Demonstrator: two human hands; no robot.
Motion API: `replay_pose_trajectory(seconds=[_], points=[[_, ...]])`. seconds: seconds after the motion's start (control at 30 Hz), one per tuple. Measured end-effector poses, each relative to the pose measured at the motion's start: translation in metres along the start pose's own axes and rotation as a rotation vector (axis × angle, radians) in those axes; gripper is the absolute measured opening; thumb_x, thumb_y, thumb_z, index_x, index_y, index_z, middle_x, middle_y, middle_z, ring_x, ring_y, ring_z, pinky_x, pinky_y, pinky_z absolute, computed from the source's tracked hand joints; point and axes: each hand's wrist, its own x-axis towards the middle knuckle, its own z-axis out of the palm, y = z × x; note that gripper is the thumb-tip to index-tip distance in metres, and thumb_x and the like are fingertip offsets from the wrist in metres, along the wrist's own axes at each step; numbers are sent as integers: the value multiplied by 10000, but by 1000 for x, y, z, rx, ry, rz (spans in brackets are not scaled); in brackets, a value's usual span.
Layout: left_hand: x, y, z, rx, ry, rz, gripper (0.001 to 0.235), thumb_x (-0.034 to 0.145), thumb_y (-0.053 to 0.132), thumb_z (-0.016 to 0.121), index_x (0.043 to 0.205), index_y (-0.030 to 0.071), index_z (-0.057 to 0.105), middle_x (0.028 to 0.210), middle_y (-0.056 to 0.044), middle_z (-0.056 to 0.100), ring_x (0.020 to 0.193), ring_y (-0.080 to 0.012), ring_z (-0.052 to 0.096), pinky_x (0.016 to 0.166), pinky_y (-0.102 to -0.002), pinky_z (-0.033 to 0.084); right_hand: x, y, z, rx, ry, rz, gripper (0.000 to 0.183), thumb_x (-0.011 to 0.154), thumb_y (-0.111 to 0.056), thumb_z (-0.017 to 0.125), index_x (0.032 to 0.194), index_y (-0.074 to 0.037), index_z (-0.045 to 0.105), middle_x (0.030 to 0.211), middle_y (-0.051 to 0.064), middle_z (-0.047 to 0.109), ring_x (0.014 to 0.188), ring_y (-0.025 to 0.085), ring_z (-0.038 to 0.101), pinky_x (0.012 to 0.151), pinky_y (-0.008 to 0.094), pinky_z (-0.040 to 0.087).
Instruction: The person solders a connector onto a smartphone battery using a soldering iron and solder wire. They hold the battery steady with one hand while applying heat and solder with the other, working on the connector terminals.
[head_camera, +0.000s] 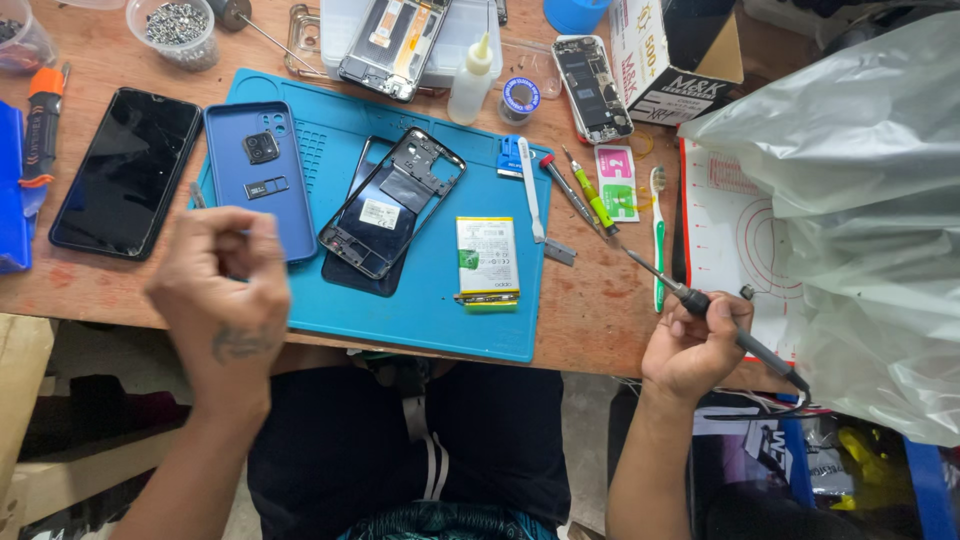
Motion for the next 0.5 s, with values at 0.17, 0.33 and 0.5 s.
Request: replay_pose_trajectory(seconds=[0.17,0.33,0.5], points=[[0,31,39,-43,-89,119,266,1032,145,746,849,47,580,674,-35,550,613,-150,544,590,-325,440,-2,-1,2,-5,12,10,172,991,-181,624,946,-56,514,687,71,501,583,152,427,661,328,407],[-9,62,75,-50,-131,214,375,927,107,728,669,70,459,600,-79,481,542,-228,487,580,-404,416,-4,-1,0,26,23,48,131,976,-145,631,948,-51,544,744,94,555,582,152,442,640,305,400],[10,69,110,-188,-317,393,142,907,44,676,999,3,577,860,-158,610,799,-329,622,744,-462,477,-4,4,-4,57,-2,59,117,984,-128,649,961,-62,556,754,84,568,585,149,454,665,311,431]])
